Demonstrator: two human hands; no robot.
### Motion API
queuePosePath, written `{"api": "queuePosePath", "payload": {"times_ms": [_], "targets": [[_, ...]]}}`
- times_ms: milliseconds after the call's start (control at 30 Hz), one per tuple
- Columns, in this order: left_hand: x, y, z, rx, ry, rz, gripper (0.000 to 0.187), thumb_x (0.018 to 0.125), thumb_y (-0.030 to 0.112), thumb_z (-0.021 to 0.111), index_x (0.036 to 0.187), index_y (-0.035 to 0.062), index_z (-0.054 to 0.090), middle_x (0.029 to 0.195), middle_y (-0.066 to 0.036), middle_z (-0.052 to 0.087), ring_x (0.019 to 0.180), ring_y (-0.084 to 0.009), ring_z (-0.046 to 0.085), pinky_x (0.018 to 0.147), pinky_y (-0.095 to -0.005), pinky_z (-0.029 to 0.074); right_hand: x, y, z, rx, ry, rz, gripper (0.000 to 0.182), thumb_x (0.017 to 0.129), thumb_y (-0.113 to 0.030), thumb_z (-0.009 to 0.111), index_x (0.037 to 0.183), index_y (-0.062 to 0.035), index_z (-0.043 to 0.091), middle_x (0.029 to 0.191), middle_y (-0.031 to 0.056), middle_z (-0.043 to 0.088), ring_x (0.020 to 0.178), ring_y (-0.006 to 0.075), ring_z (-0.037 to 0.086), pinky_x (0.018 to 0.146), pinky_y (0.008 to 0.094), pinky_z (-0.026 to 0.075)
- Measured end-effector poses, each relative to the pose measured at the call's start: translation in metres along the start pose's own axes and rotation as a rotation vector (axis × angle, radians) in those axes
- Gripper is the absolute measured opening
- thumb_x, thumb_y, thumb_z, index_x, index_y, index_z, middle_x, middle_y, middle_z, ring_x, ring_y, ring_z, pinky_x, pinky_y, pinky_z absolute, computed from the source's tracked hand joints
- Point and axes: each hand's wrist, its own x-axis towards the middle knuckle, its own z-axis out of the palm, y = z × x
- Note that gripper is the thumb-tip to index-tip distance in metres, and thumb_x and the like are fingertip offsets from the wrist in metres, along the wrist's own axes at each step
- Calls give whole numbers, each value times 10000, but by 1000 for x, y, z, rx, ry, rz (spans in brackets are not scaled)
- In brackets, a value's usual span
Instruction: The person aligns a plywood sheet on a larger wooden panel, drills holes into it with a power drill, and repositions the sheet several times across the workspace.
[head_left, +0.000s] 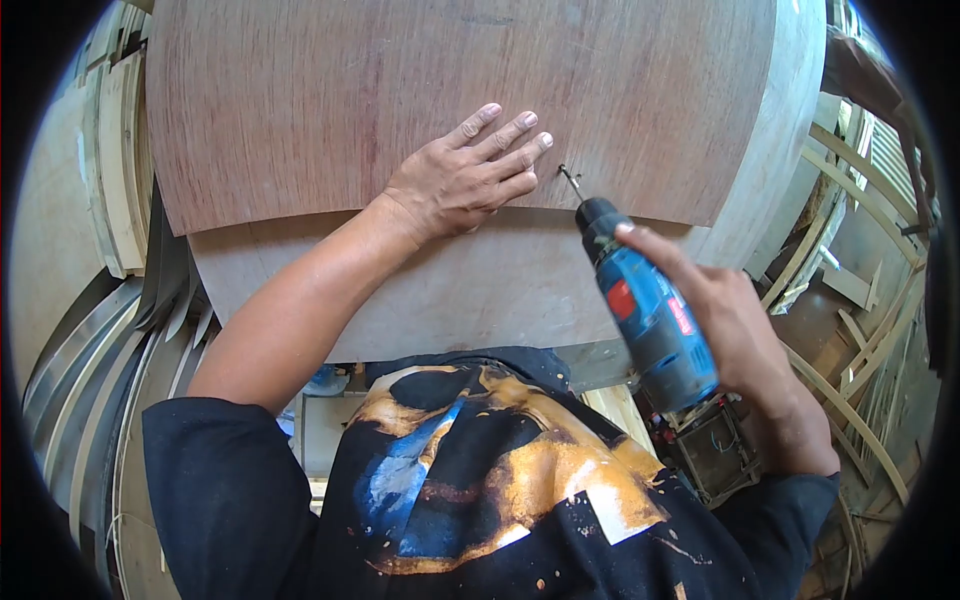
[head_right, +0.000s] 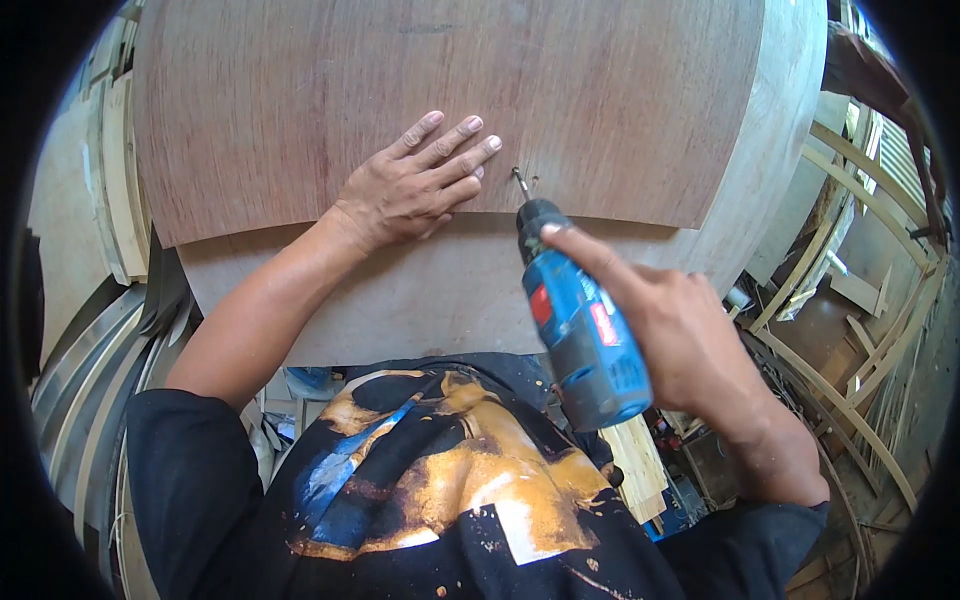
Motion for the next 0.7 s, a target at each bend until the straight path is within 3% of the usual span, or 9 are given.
{"api": "queuePosePath", "payload": {"times_ms": [200,267,333,467,500,567,633,700], "targets": [[1,0,-2,0,-29,19,198,856,364,553,1007,238,575,1458,38,410,1412,-164,278,1203,-414,135,1,-1,-5,-48,39,-102,926,611,-127,755,1436,-214,344,969,193,688,816,393,674,788,430,541],[1,1,-1,25,-52,17,211,851,376,561,1008,236,576,1463,37,404,1413,-165,275,1204,-418,134,4,-8,-10,-410,-110,14,970,574,-159,787,1435,-220,342,951,188,690,799,382,678,785,418,548],[0,2,-6,4,-56,18,223,845,380,569,1014,235,576,1467,38,399,1413,-166,274,1204,-417,136,4,-1,-13,-330,-88,-32,977,568,-160,786,1434,-224,338,941,183,693,782,370,685,781,422,555],[2,1,-5,33,-48,25,269,822,400,598,1034,234,580,1479,39,381,1414,-168,271,1201,-411,152,6,-6,-20,-84,-38,-148,834,620,-154,668,1407,-155,396,980,202,677,801,405,666,781,446,515],[2,1,-6,1,-56,22,309,799,409,622,1048,231,582,1481,29,379,1413,-171,273,1198,-416,165,7,-1,-16,-63,-11,-172,876,610,-141,706,1417,-178,368,955,200,682,804,407,669,794,460,530],[3,0,-9,12,-64,17,331,786,407,636,1060,229,583,1482,28,377,1413,-172,274,1198,-418,169,8,-2,-17,-52,28,-203,924,601,-127,745,1427,-202,341,931,198,687,808,409,671,808,474,546],[2,5,-10,1,-76,22,354,773,406,651,1072,228,583,1483,26,375,1412,-172,274,1197,-420,173,2,-8,-17,-279,-69,-131,865,632,-129,732,1413,-189,365,932,211,683,831,409,669,806,471,545],[4,2,-12,-37,-96,16,376,757,370,678,1084,212,583,1479,20,378,1412,-176,275,1190,-425,188,4,-2,-18,-224,0,-173,839,647,-127,725,1407,-186,374,931,215,681,835,409,668,802,469,543]]}}
